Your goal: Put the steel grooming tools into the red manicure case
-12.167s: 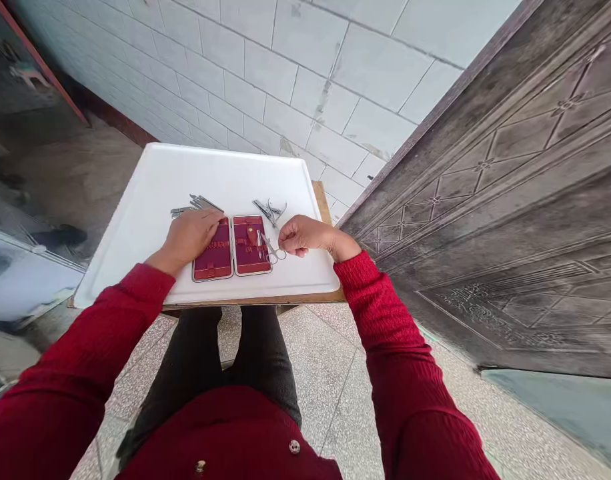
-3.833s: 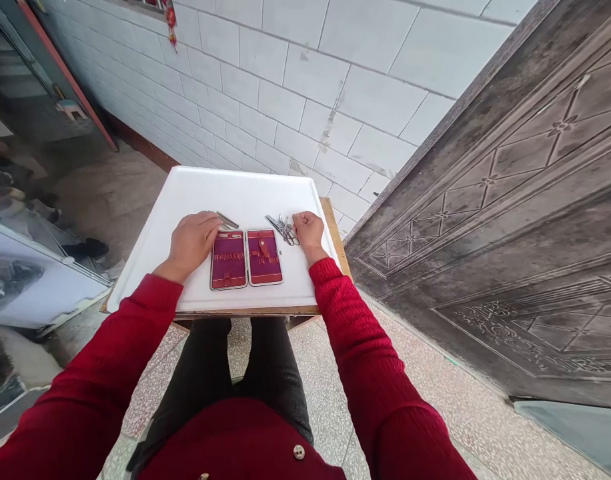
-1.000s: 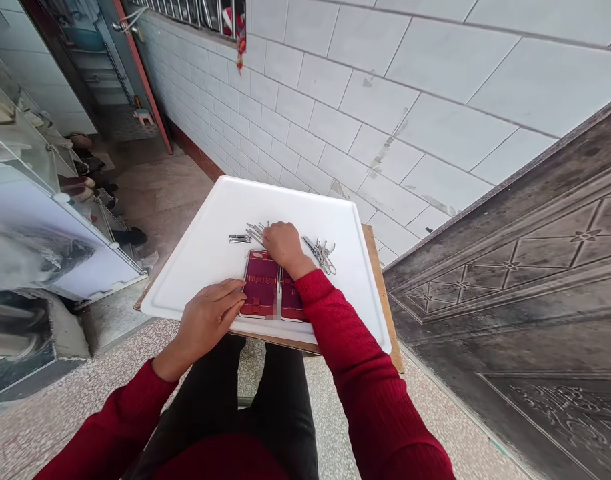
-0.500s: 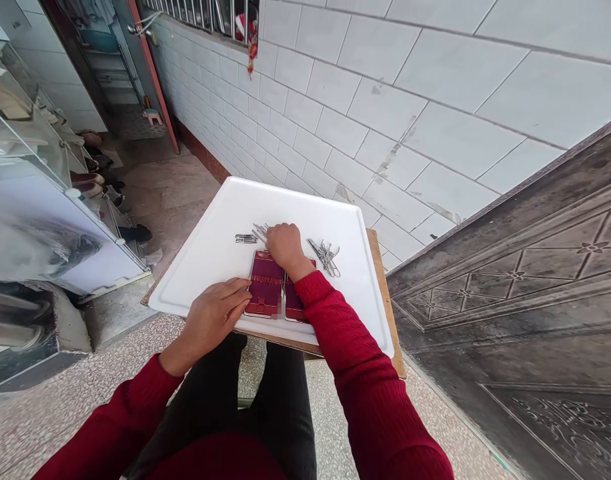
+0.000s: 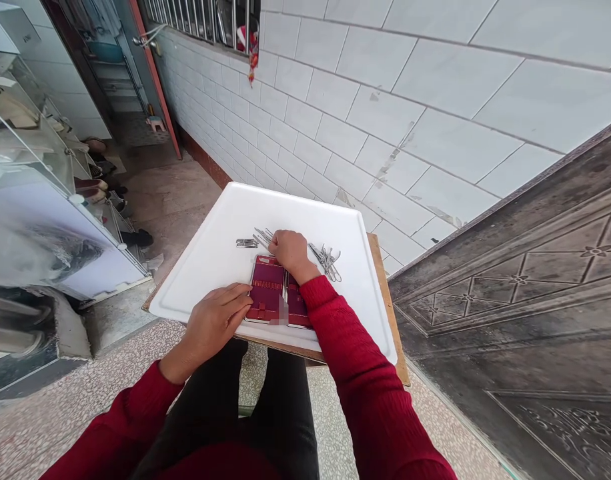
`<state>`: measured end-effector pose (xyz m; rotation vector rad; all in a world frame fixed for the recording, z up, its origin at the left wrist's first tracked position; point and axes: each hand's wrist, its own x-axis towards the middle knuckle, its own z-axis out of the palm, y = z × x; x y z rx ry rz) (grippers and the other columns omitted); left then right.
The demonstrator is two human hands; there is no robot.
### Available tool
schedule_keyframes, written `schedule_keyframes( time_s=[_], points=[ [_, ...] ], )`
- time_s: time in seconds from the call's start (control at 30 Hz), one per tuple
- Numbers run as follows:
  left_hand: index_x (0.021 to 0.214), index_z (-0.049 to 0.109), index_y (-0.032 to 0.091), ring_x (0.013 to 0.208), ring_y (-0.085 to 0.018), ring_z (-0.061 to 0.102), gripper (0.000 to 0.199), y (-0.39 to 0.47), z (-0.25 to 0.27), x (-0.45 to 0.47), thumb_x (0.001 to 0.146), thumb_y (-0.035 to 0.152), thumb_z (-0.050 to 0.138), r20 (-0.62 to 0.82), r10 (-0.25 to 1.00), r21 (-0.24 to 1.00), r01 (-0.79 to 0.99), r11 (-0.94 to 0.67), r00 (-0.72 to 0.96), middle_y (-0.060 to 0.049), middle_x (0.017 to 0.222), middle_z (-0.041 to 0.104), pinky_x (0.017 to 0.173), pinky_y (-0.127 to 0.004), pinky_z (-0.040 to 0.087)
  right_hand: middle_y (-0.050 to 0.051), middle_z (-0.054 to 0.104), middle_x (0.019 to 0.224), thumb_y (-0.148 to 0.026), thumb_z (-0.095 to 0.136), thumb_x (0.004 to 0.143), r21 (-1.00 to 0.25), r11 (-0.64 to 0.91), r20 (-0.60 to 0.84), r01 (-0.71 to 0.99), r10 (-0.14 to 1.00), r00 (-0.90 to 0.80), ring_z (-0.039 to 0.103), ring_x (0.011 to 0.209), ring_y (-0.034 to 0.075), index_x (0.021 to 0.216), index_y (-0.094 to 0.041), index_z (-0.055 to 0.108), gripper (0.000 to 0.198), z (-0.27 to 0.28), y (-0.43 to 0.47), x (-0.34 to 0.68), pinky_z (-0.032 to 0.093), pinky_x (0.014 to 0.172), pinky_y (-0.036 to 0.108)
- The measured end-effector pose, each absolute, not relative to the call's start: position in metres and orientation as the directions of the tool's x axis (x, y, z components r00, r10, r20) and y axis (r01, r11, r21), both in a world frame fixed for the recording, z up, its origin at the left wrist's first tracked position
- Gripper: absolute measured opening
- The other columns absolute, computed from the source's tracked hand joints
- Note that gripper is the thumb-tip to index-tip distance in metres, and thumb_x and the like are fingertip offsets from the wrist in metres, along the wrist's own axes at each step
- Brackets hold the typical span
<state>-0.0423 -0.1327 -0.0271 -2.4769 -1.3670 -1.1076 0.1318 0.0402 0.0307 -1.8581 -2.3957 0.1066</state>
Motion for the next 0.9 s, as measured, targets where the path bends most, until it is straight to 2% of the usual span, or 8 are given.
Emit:
schedule_keyframes(
  time_s=[0.2, 0.4, 0.53, 0.73, 0.9],
  points=[
    [0.107, 0.075, 0.018, 0.115, -0.027, 0.076, 0.02, -0.133, -0.026, -0.042, 0.106, 0.019, 0.055, 0.654, 0.681, 0.226, 0.773, -0.593, 0.331, -0.009, 0.126, 0.078, 0.095, -0.045, 0.064, 0.011, 0.08, 0.101, -0.021, 0.058, 0.094, -0.049, 0.279, 0.087, 0.959, 0.958, -0.274, 0.071, 0.092, 0.024, 0.097, -0.017, 0.077, 0.02, 0.029, 0.043, 0.134, 0.042, 0.072, 0.031],
    [0.108, 0.076, 0.018, 0.116, -0.027, 0.075, 0.02, -0.133, -0.029, -0.042, 0.104, 0.018, 0.056, 0.645, 0.687, 0.231, 0.771, -0.594, 0.335, -0.009, 0.128, 0.078, 0.098, -0.046, 0.063, 0.007, 0.08, 0.1, -0.02, 0.059, 0.093, -0.095, 0.268, 0.048, 0.959, 0.963, -0.264, 0.069, 0.088, 0.022, 0.098, -0.02, 0.077, 0.019, 0.031, 0.044, 0.14, 0.038, 0.067, 0.03],
    [0.11, 0.077, 0.019, 0.118, -0.027, 0.075, 0.021, -0.132, -0.031, -0.043, 0.104, 0.018, 0.056, 0.637, 0.695, 0.244, 0.767, -0.593, 0.334, -0.009, 0.129, 0.077, 0.1, -0.046, 0.063, 0.007, 0.079, 0.099, -0.019, 0.058, 0.093, -0.073, 0.262, 0.068, 0.962, 0.964, -0.257, 0.067, 0.086, 0.021, 0.097, -0.02, 0.077, 0.019, 0.031, 0.045, 0.144, 0.036, 0.067, 0.03],
    [0.108, 0.077, 0.019, 0.117, -0.028, 0.075, 0.02, -0.132, -0.03, -0.042, 0.104, 0.017, 0.057, 0.641, 0.691, 0.245, 0.765, -0.596, 0.334, -0.01, 0.128, 0.078, 0.098, -0.046, 0.063, 0.009, 0.078, 0.1, -0.014, 0.053, 0.096, -0.068, 0.378, 0.168, 0.923, 0.917, -0.363, 0.066, 0.097, 0.022, 0.094, -0.019, 0.077, 0.025, 0.03, 0.042, 0.141, 0.038, 0.08, 0.032],
    [0.107, 0.076, 0.019, 0.117, -0.027, 0.075, 0.02, -0.133, -0.03, -0.041, 0.104, 0.018, 0.056, 0.646, 0.689, 0.236, 0.772, -0.59, 0.329, -0.009, 0.127, 0.078, 0.097, -0.045, 0.063, 0.011, 0.077, 0.099, -0.017, 0.05, 0.1, -0.02, 0.43, 0.144, 0.903, 0.895, -0.423, 0.065, 0.102, 0.024, 0.092, -0.018, 0.079, 0.03, 0.032, 0.039, 0.134, 0.037, 0.086, 0.034]
  ],
)
